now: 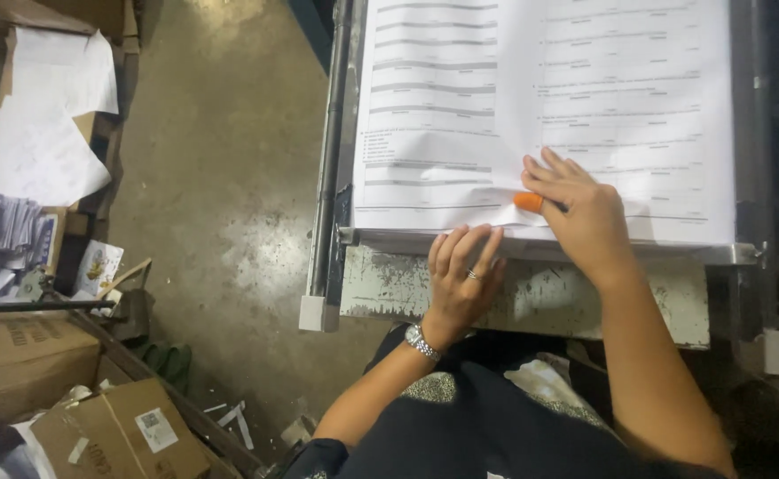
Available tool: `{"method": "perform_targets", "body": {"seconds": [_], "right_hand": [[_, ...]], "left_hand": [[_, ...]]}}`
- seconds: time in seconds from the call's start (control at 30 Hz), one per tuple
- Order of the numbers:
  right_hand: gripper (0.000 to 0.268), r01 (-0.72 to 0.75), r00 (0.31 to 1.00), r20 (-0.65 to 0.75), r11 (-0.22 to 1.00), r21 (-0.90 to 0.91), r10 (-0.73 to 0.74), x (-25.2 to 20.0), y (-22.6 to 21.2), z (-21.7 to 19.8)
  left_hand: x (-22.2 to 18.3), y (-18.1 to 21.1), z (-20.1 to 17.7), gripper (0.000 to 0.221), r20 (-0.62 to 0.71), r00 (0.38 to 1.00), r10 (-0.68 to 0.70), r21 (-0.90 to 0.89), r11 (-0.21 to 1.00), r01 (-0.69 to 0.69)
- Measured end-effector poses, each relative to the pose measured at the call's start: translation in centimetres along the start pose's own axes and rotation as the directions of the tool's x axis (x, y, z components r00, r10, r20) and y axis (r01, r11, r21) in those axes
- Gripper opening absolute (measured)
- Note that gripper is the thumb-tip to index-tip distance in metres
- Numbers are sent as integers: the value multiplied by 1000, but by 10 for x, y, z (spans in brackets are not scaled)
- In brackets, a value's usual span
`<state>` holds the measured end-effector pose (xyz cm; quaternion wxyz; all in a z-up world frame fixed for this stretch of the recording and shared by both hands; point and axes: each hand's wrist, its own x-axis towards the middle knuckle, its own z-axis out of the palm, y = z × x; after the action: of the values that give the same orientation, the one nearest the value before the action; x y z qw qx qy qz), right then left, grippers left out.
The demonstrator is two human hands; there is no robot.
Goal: Flipping through a stack of printed documents and applying a mark to each page with a handheld tool
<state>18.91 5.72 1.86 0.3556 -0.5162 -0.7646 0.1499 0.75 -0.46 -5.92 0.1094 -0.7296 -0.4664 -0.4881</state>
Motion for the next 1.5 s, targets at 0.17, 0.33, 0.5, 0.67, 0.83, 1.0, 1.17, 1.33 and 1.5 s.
{"method": "perform_targets", "body": {"seconds": [0.17, 0.33, 0.5, 0.67, 0.83, 1.0, 1.17, 1.33, 1.5], "right_hand": [[28, 24, 999, -32, 999, 24, -23, 0, 4, 1], [36, -46, 998, 41, 984, 172, 40, 4, -7, -19], [52, -13, 990, 138, 995, 102, -1, 6, -6, -16], [34, -19, 996, 87, 999, 33, 16, 2, 10, 1], [30, -25, 1000, 17, 1000, -11, 25, 5, 2, 2], [28, -49, 998, 34, 998, 48, 47, 5, -2, -1], [26, -35, 999, 39, 998, 60, 33, 6, -2, -2], [23, -71, 996, 66, 996, 62, 67, 11, -11, -8], [21, -105, 990, 106, 992, 66, 97, 16, -16, -13]], "left_hand": [[-2, 3, 0, 46, 16, 1000, 3, 54, 999, -3], [-5, -3, 6, 43, -6, 1000, -11, 62, 998, 12], [-3, -5, 7, 41, -24, 999, -23, 18, 1000, 23], [-12, -8, 16, 43, -40, 999, -9, -23, 1000, 8], [-11, -5, 14, 48, -54, 999, -6, 0, 1000, 6], [-9, -2, 11, 50, -22, 999, -23, -11, 1000, 23], [-4, 2, 7, 46, -30, 999, -27, 12, 1000, 28], [12, -1, 7, 50, -41, 999, -36, 18, 999, 37], [38, -5, -10, 32, -11, 1000, -20, 34, 999, 20]]}}
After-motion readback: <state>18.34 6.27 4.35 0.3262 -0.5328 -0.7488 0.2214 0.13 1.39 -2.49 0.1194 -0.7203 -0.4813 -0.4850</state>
